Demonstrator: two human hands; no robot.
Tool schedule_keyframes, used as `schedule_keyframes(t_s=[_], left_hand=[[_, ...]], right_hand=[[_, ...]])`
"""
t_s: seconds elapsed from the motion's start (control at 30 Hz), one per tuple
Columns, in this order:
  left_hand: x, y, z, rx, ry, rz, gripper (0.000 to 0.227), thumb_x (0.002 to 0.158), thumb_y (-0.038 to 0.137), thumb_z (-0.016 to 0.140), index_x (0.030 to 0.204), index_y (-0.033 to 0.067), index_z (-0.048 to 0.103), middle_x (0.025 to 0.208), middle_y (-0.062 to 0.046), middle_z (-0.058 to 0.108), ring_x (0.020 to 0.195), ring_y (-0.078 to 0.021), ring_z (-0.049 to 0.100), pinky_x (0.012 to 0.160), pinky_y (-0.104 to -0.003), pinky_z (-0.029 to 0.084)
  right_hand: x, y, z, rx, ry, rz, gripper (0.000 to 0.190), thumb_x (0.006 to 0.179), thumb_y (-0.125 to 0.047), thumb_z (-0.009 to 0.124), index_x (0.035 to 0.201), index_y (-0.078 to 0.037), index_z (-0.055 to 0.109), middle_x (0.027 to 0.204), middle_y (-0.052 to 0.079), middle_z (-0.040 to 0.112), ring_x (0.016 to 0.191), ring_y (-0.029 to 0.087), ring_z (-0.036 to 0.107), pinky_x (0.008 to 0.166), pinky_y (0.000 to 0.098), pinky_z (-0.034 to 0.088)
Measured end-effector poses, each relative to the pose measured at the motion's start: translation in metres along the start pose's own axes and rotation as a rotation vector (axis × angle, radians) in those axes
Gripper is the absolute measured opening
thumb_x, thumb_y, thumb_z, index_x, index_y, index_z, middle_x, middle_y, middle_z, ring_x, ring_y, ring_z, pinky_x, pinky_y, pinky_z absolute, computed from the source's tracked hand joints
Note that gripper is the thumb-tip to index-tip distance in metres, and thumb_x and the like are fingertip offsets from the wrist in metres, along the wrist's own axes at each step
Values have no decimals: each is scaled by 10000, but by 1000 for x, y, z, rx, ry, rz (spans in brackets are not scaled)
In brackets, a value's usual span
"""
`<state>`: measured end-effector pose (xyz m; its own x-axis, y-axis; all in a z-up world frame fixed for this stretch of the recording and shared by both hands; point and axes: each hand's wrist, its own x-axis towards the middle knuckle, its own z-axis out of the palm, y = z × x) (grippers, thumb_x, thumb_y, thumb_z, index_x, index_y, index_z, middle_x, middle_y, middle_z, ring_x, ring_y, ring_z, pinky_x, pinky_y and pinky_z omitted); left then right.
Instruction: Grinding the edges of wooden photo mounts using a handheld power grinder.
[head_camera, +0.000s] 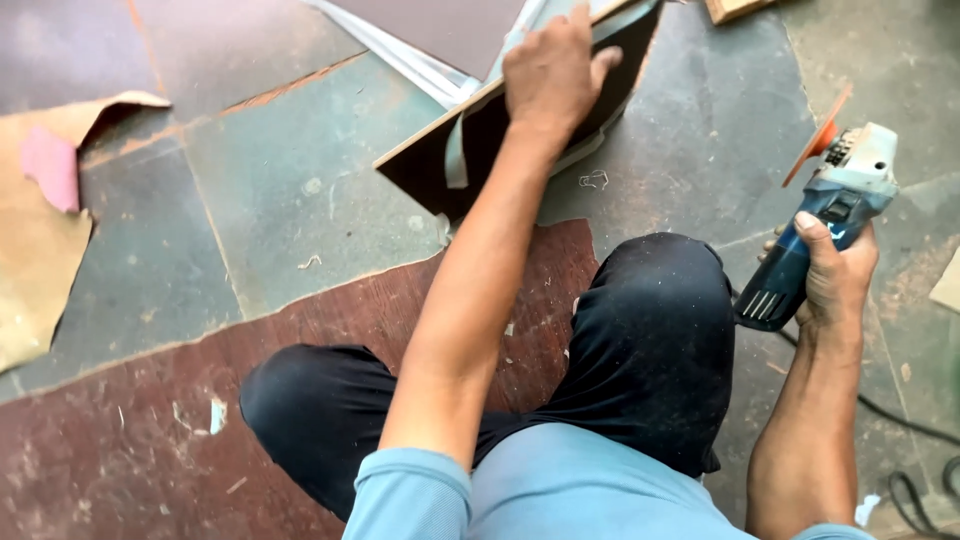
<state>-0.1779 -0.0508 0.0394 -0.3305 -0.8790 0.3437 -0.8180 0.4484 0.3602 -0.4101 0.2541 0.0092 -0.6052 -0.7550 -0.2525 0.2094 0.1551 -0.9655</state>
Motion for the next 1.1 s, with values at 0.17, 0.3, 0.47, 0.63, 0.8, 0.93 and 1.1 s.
schedule_keyframes(t_s=[0.17,0.3,0.47,0.63,0.8,0.93,1.1], left_hand=[[7,-15,-39,77,49,-20,68,878,155,699,905,122,646,848,-67,737,785,-325,741,644,-447,573],[-23,-45,-133,-226,187,-34,142,879,219,753,932,114,672,816,-55,743,753,-274,737,641,-415,533],[-69,-113,-135,-550,230,-431,288,976,218,841,982,-2,654,804,-141,651,764,-211,603,673,-334,480],[-95,-128,-77,-1290,453,-76,187,1034,75,705,1220,77,689,1100,37,690,1061,-78,632,947,-278,562],[-90,-119,-74,-1265,421,-195,208,1037,78,711,1241,65,675,1087,29,734,1012,-79,652,912,-268,546],[-95,-118,-63,-1376,419,-188,127,1076,68,697,1198,37,683,1029,17,718,969,-67,609,923,-271,514],[-101,-128,-36,-1426,398,-206,142,1089,79,624,1211,45,688,1065,7,748,1009,-91,675,915,-284,558]], right_hand=[[-8,-20,18,50,-62,-63,576,976,-215,790,1402,23,483,1002,83,630,787,219,707,703,376,647],[-12,-28,13,24,-69,-74,602,998,-207,791,1423,54,454,955,137,662,803,246,724,735,388,647],[5,-59,23,-63,-189,-235,569,1038,-167,777,1432,62,436,985,159,652,816,250,721,771,389,653],[50,-95,68,-549,-195,-221,377,1010,-237,741,1307,-34,630,1115,29,673,958,154,665,867,308,551],[62,-120,133,-970,-532,-815,447,1044,-261,727,1355,10,555,1225,150,650,1142,232,657,1024,356,566],[-42,-210,258,-1212,-592,-1019,646,958,-332,853,1375,24,510,1152,222,656,1038,333,682,908,424,578],[-45,-192,273,-1391,-476,-1190,661,886,-386,896,1301,15,575,999,198,700,852,333,720,744,425,588]])
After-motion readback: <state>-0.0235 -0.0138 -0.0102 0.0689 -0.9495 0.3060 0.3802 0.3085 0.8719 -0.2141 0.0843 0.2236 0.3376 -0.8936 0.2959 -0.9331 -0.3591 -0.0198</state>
